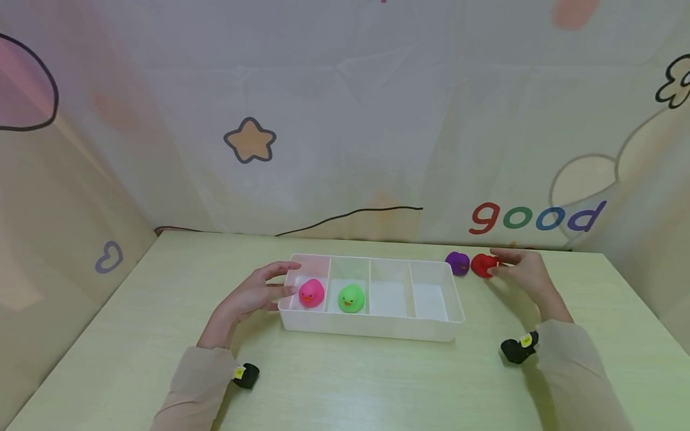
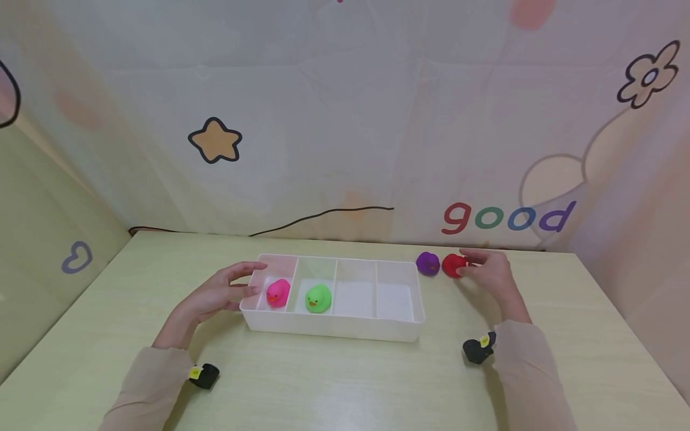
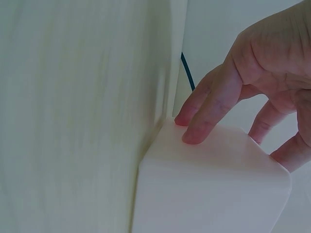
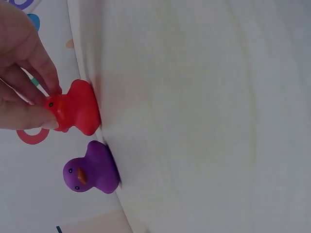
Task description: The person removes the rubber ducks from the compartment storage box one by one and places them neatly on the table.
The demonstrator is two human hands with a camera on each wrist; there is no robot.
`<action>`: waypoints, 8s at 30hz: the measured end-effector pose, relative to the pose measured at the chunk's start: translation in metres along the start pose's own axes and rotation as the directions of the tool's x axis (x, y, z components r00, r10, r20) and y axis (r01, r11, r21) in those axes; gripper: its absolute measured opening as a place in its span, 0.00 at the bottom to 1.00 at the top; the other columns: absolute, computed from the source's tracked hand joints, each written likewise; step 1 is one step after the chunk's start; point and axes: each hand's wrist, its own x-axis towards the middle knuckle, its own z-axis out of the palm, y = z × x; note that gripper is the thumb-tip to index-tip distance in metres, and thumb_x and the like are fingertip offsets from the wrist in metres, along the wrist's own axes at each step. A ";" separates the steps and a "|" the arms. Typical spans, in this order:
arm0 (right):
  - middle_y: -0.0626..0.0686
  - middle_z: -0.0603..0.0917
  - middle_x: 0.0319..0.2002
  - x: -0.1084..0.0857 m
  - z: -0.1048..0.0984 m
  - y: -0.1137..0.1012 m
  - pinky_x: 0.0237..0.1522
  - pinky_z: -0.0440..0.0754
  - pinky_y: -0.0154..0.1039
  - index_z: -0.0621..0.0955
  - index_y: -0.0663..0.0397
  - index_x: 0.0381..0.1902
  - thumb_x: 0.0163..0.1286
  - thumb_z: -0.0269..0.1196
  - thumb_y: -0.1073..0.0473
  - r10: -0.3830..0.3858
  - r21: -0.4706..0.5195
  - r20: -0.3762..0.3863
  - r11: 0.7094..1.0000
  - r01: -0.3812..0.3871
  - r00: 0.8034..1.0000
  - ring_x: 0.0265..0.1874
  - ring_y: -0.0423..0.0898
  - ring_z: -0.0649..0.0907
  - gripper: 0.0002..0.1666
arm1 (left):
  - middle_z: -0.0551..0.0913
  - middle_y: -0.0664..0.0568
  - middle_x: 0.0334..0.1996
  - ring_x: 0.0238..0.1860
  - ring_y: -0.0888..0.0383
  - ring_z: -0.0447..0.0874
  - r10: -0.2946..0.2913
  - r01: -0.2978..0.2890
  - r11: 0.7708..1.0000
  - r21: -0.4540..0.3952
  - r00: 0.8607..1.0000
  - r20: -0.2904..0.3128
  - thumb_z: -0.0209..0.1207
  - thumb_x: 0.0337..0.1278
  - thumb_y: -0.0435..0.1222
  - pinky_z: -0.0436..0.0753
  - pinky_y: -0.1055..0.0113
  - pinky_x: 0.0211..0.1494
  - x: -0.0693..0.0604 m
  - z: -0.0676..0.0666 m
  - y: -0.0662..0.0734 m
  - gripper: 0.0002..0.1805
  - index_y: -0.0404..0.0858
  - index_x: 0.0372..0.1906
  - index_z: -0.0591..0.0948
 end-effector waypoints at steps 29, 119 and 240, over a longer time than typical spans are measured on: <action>0.63 0.69 0.60 -0.035 0.011 -0.070 0.44 0.75 0.30 0.68 0.62 0.62 0.58 0.65 0.55 -0.194 0.072 0.035 0.979 0.191 0.980 0.58 0.61 0.71 0.36 | 0.60 0.44 0.64 0.59 0.41 0.66 0.005 -0.005 1.000 0.003 1.000 0.008 0.59 0.55 0.36 0.79 0.54 0.45 -0.002 0.000 0.000 0.29 0.42 0.63 0.66; 0.52 0.82 0.25 -0.055 0.185 -0.199 0.29 0.75 0.34 0.84 0.62 0.27 0.49 0.66 0.72 -0.379 -0.441 0.474 0.679 0.587 0.795 0.27 0.45 0.74 0.05 | 0.62 0.41 0.63 0.53 0.43 0.73 0.018 -0.018 1.000 -0.002 1.000 0.013 0.59 0.55 0.35 0.80 0.54 0.44 -0.001 0.001 0.000 0.29 0.41 0.63 0.66; 0.68 0.76 0.50 -0.038 0.019 -0.036 0.36 0.77 0.25 0.78 0.67 0.50 0.55 0.66 0.64 -0.155 -0.054 0.040 0.986 0.157 0.987 0.46 0.60 0.77 0.23 | 0.60 0.43 0.64 0.57 0.42 0.68 0.001 -0.001 1.000 0.017 1.000 -0.003 0.60 0.54 0.36 0.79 0.54 0.45 -0.002 0.001 0.002 0.29 0.42 0.63 0.66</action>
